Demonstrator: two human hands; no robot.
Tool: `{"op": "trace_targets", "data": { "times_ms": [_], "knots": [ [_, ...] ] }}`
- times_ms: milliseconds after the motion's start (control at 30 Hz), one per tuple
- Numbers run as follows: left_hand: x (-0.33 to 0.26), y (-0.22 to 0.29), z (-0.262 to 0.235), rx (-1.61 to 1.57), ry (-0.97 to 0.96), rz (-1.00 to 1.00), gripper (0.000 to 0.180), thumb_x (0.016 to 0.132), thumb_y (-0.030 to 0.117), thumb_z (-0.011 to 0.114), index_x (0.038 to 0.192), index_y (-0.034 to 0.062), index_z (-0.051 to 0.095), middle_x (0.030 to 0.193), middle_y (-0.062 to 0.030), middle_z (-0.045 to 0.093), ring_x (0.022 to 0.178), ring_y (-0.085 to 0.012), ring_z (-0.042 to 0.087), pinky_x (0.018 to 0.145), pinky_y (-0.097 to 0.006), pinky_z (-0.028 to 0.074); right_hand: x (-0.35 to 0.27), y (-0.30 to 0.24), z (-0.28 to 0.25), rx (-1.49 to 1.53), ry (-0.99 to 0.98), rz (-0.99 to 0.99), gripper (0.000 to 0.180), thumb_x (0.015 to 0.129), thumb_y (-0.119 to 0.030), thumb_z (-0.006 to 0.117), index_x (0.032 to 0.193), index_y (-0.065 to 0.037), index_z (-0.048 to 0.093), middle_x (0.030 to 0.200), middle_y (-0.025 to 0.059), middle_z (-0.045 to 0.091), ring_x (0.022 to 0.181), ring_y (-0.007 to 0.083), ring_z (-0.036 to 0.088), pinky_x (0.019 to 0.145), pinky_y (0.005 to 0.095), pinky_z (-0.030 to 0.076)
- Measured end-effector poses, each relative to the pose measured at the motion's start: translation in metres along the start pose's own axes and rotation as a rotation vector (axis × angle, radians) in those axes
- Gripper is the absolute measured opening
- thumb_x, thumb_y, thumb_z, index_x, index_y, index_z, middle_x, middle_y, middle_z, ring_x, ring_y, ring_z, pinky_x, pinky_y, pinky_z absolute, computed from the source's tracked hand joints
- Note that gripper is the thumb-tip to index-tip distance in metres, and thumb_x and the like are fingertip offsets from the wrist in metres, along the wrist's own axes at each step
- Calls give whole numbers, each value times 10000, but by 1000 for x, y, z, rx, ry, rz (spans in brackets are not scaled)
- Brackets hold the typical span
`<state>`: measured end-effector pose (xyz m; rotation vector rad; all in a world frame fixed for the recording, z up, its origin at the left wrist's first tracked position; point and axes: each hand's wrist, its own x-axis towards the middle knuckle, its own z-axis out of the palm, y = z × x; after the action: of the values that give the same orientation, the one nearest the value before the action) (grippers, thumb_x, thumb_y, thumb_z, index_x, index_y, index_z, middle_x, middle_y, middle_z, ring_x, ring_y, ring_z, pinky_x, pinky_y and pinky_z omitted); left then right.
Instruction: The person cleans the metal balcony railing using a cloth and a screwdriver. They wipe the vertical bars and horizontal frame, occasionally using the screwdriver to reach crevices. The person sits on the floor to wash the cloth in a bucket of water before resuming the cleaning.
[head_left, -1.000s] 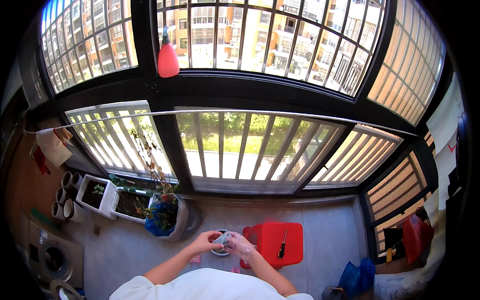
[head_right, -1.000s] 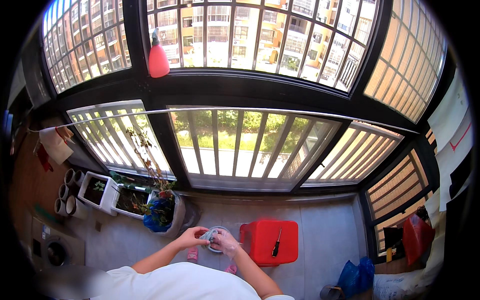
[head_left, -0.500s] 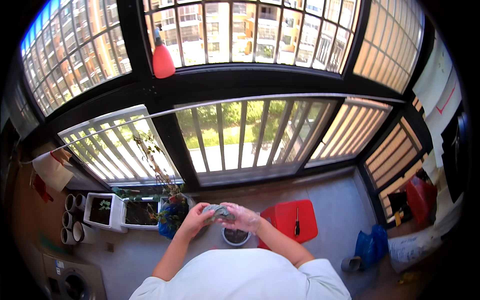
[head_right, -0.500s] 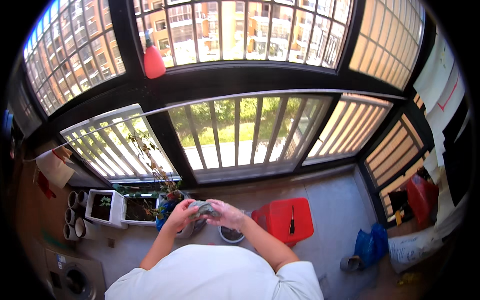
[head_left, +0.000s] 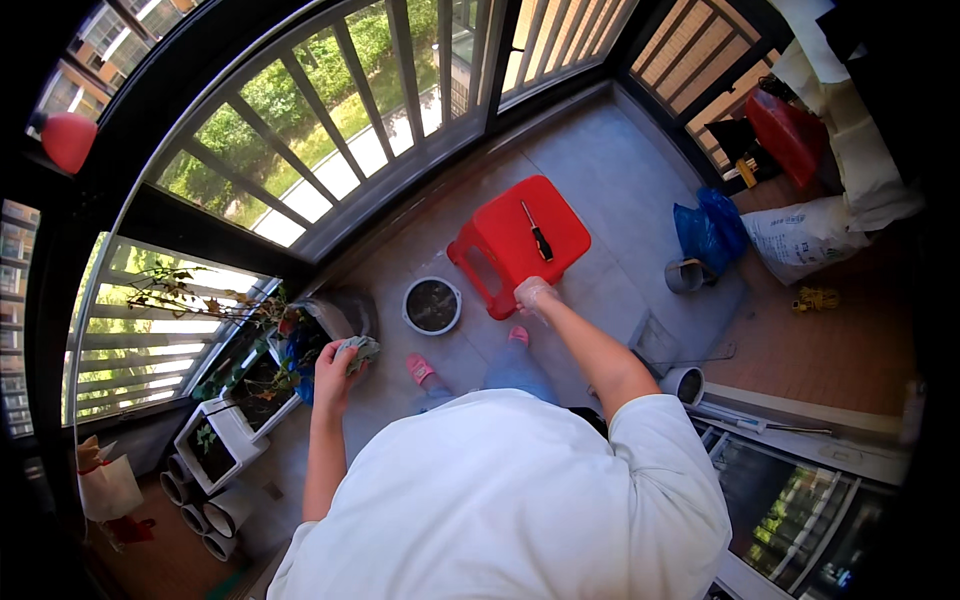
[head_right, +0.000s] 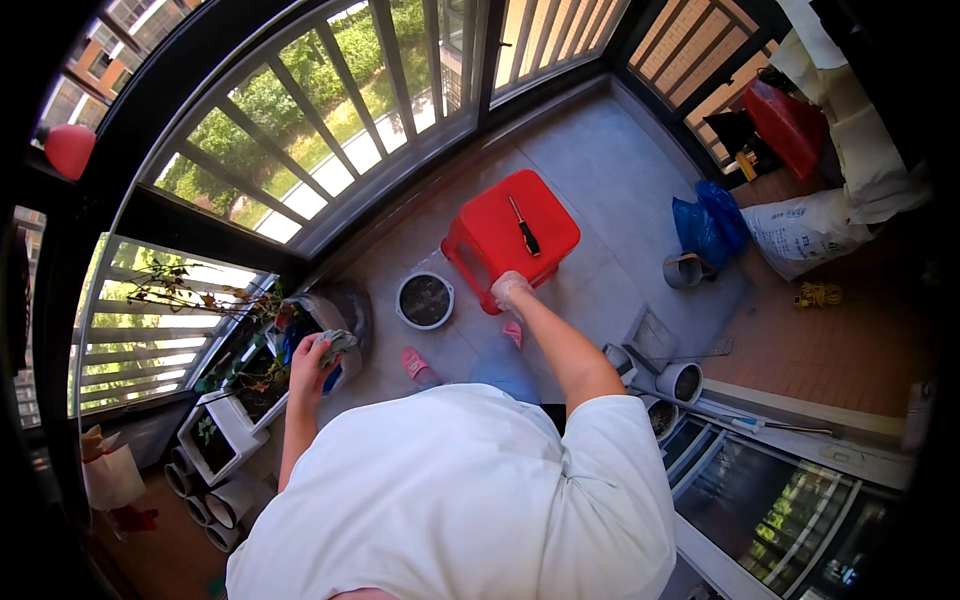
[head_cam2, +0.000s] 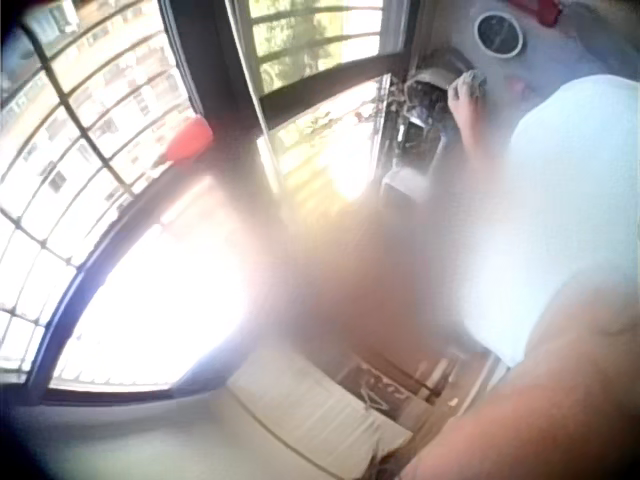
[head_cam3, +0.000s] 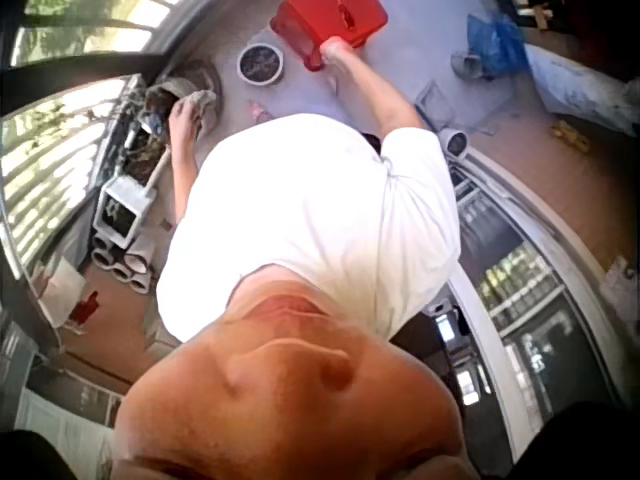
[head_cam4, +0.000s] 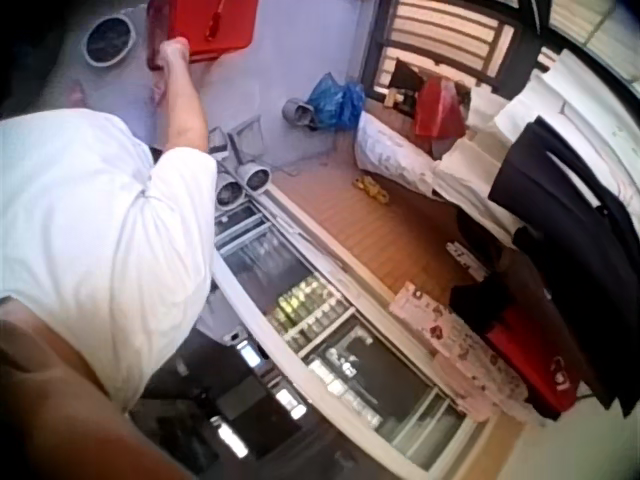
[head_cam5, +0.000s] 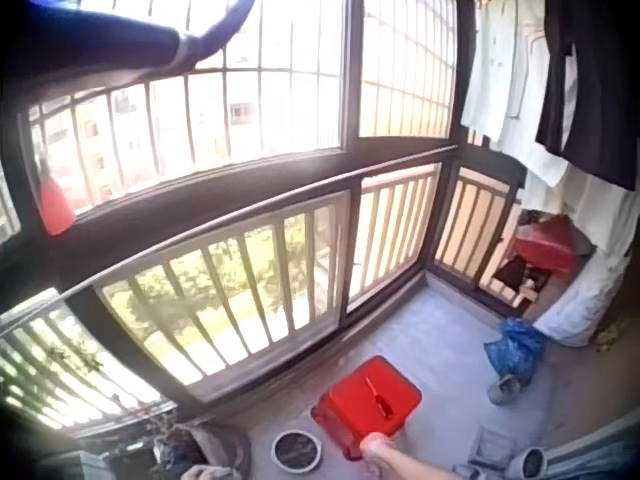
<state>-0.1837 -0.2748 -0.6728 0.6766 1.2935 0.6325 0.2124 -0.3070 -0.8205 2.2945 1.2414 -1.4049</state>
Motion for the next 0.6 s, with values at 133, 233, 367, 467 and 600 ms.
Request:
{"op": "trace_targets", "data": {
  "times_ms": [133, 233, 367, 467, 600],
  "knots": [
    [4, -24, 38, -5, 98, -27, 207, 834, 182, 577, 1008, 83, 524, 940, -35, 574, 901, -142, 542, 759, -316, 469, 114, 123, -4, -314, 211, -22, 167, 745, -106, 550, 845, -29, 659, 900, 173, 641, 857, 294, 625, 727, 368, 508],
    [8, -40, 83, -65, 181, -49, 187, 838, 167, 567, 990, 71, 519, 938, -30, 573, 853, -119, 544, 762, -287, 470, 146, 151, -25, -226, 317, 62, 192, 732, -91, 547, 876, -25, 655, 941, 203, 627, 894, 328, 615, 749, 395, 507],
    [7, -68, 132, -176, 422, -45, 184, 849, 166, 566, 998, 72, 514, 951, -31, 576, 856, -111, 542, 747, -284, 474, 139, 123, -74, 63, 284, 53, 228, 766, -202, 608, 918, -36, 641, 1024, 177, 608, 974, 333, 580, 810, 383, 490],
    [3, -75, 157, -196, 547, -43, 195, 854, 165, 564, 1015, 69, 512, 978, -33, 570, 881, -113, 538, 748, -287, 473, 153, 111, -86, 20, 145, 121, 360, 764, -319, 650, 1012, -60, 612, 1094, 143, 588, 1004, 327, 571, 836, 391, 481],
    [-1, -71, 180, -219, 668, -16, 203, 857, 156, 562, 1033, 69, 511, 980, -33, 568, 884, -114, 534, 761, -301, 466, 152, 84, -106, 75, 46, 216, 420, 756, -345, 659, 1070, -74, 590, 1146, 136, 563, 1042, 306, 557, 837, 429, 470]
  ]
}}
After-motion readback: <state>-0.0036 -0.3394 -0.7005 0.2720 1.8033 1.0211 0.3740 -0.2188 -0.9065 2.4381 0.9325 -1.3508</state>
